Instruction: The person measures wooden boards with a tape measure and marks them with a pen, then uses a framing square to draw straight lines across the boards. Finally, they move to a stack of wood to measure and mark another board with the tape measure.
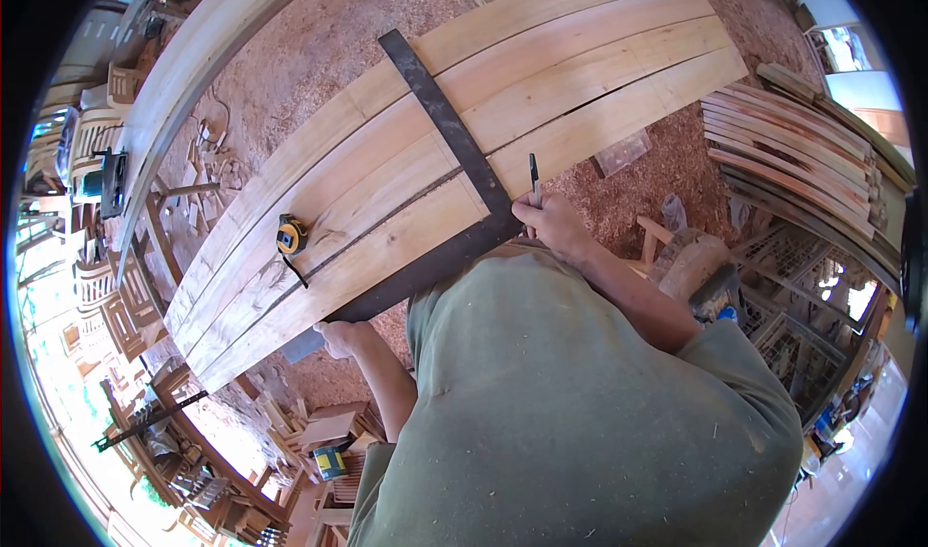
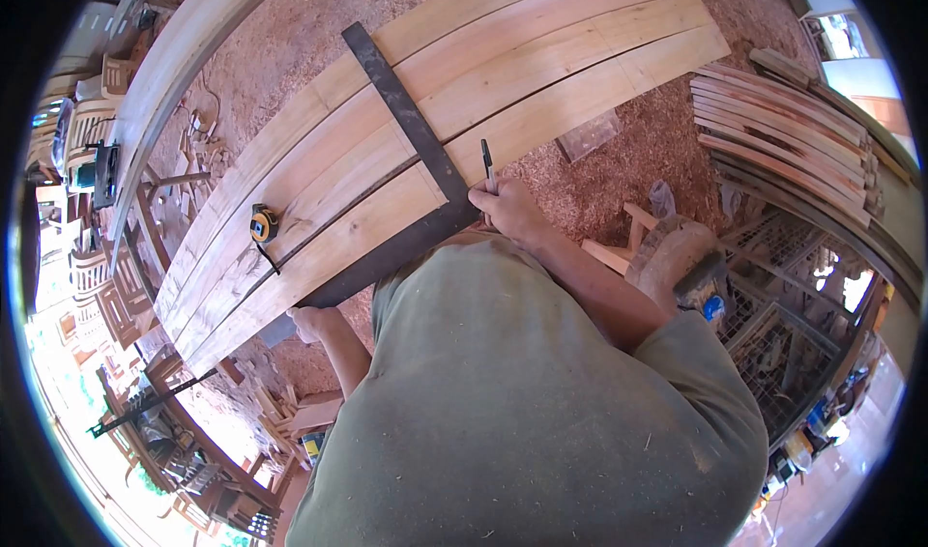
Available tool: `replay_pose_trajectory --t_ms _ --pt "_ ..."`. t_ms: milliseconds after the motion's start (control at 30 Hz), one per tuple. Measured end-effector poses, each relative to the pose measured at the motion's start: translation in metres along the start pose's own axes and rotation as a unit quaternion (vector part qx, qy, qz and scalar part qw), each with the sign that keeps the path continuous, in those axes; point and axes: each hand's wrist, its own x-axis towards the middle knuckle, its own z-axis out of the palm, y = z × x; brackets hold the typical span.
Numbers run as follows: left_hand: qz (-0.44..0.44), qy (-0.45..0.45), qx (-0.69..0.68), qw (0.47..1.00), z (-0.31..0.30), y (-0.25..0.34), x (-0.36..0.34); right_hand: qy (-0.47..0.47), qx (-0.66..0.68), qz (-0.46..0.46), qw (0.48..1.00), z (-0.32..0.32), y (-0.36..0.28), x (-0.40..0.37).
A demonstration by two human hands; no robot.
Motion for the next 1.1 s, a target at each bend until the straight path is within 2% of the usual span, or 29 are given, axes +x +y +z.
replay_pose_trajectory --t_ms 67,133,167,200,233,367,433,467,533,667,733,967,1033,1100 --pt "-0.005 0.005 -0.001 1.0 0.0 0.0 0.0 -0.006 -0.002 -0.001 1.0 -0.003 -0.005 -0.002" --pt "-0.005 -0.014 -0.046 0.999 -0.001 0.0 -0.004 -0.022 -0.15 -0.005 0.988 -0.009 -0.022 -0.008" --pt "-0.003 -0.032 -0.09 0.995 -0.001 0.001 -0.007 -0.023 -0.152 -0.007 0.988 -0.013 -0.026 -0.009" --pt "-0.005 -0.031 -0.094 0.995 0.0 0.003 -0.011 -0.01 -0.263 -0.103 0.959 -0.018 -0.03 -0.009" --pt "0.001 -0.024 -0.085 0.996 0.0 0.005 -0.014 0.005 -0.367 -0.196 0.909 -0.02 -0.034 -0.01" --pt "0.012 -0.026 -0.063 0.998 0.001 0.001 -0.008 0.02 -0.415 -0.158 0.896 -0.02 -0.076 -0.007" --pt "0.009 -0.033 -0.07 0.997 0.0 -0.004 -0.001 0.022 -0.27 -0.315 0.91 -0.007 -0.085 0.004" --pt "0.009 -0.041 -0.074 0.996 -0.001 -0.004 0.001 0.019 -0.272 -0.317 0.908 -0.004 -0.087 0.012" --pt "0.007 -0.045 -0.085 0.995 0.0 -0.007 0.004 0.006 -0.279 -0.438 0.854 0.004 -0.09 0.029" --pt "-0.005 -0.053 -0.076 0.996 -0.001 -0.002 0.002 -0.001 -0.234 -0.447 0.863 0.02 -0.097 0.049" --pt "-0.006 -0.051 -0.082 0.995 0.0 -0.004 0.004 0.041 -0.294 -0.446 0.844 0.021 -0.092 0.061" --pt "0.002 -0.037 -0.069 0.997 0.001 -0.007 0.009 0.017 -0.328 -0.418 0.847 0.019 -0.099 0.063" --pt "0.0 -0.031 -0.056 0.998 0.0 -0.005 0.007 0.01 -0.387 -0.383 0.838 0.016 -0.106 0.053" --pt "-0.002 -0.028 -0.043 0.999 0.001 -0.005 0.006 0.0 -0.384 -0.371 0.845 0.013 -0.109 0.045"
